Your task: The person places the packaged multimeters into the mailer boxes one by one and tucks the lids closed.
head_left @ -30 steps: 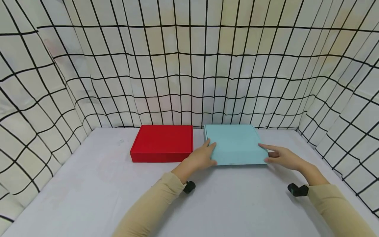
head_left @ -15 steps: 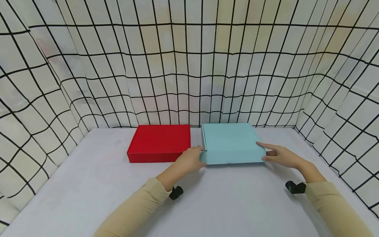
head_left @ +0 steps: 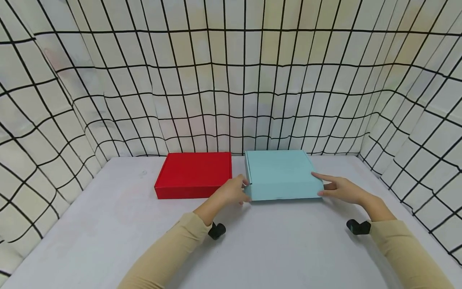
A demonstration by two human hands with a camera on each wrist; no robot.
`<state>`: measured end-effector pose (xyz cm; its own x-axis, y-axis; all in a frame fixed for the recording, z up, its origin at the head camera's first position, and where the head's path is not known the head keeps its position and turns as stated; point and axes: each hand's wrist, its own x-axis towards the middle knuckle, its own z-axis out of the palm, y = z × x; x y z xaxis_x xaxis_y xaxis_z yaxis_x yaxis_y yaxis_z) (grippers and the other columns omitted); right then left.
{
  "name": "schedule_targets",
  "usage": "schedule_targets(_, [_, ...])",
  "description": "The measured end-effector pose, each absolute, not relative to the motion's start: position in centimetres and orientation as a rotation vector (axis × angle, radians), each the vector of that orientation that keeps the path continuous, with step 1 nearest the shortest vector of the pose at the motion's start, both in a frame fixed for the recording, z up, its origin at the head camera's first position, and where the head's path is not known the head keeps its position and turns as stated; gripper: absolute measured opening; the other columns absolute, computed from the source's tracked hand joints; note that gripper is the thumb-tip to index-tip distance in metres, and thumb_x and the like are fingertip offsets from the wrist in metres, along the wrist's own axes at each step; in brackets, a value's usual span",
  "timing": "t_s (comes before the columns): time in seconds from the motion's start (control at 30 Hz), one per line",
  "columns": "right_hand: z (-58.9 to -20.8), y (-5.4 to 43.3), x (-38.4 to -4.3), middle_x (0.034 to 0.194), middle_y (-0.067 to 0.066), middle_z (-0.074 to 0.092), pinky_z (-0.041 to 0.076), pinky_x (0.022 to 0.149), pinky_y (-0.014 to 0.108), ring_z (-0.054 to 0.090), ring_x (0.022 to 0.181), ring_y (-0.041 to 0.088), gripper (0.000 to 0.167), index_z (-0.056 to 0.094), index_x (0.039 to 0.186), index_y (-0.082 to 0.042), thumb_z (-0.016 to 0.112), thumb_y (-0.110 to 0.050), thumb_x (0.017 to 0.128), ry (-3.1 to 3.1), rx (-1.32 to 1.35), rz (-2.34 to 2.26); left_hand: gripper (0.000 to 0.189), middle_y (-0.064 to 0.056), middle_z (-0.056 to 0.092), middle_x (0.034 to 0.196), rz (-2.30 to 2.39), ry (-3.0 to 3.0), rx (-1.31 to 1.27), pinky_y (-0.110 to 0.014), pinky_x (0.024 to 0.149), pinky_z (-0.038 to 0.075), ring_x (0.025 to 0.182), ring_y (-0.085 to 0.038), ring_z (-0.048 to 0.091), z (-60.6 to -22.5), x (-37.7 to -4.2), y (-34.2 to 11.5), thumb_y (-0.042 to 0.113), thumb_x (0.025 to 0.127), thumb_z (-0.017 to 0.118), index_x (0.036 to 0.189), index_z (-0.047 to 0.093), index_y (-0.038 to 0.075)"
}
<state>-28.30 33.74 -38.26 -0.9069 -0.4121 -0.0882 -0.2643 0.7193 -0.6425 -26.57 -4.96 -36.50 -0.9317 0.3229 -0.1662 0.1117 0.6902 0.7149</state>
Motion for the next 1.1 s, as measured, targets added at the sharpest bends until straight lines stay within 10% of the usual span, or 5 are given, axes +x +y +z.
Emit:
schedule_targets(0.57, [-37.9, 33.9, -28.3, 0.138, 0.028, 0.059, 0.037, 0.106, 0.068, 0.050, 0.133, 0.049, 0.078, 0.032, 0.162, -0.012, 0.071, -0.035, 0.098, 2.683, -0.559, -0.932, 0.059, -0.015, 0.054, 0.110, 1.072, 2.684, 0.459, -0.036, 0.075, 0.056, 0.102, -0.028, 0.053, -38.3, -27.6, -3.8, -0.002, 0.078, 0.087, 0.117, 0.043, 0.002])
schedule_targets(1.1, [-38.0, 34.2, -28.5, 0.114, 0.007, 0.075, 0.035, 0.107, 0.068, 0.062, 0.122, 0.034, 0.079, 0.029, 0.162, -0.011, 0.070, -0.033, 0.099, 2.632, -0.544, -0.952, 0.059, -0.020, 0.059, 0.119, 1.199, 2.562, 0.409, -0.027, 0.065, 0.053, 0.067, -0.018, 0.059, -38.2, -27.0, -4.2, -0.001, 0.086, 0.082, 0.125, 0.038, 0.001])
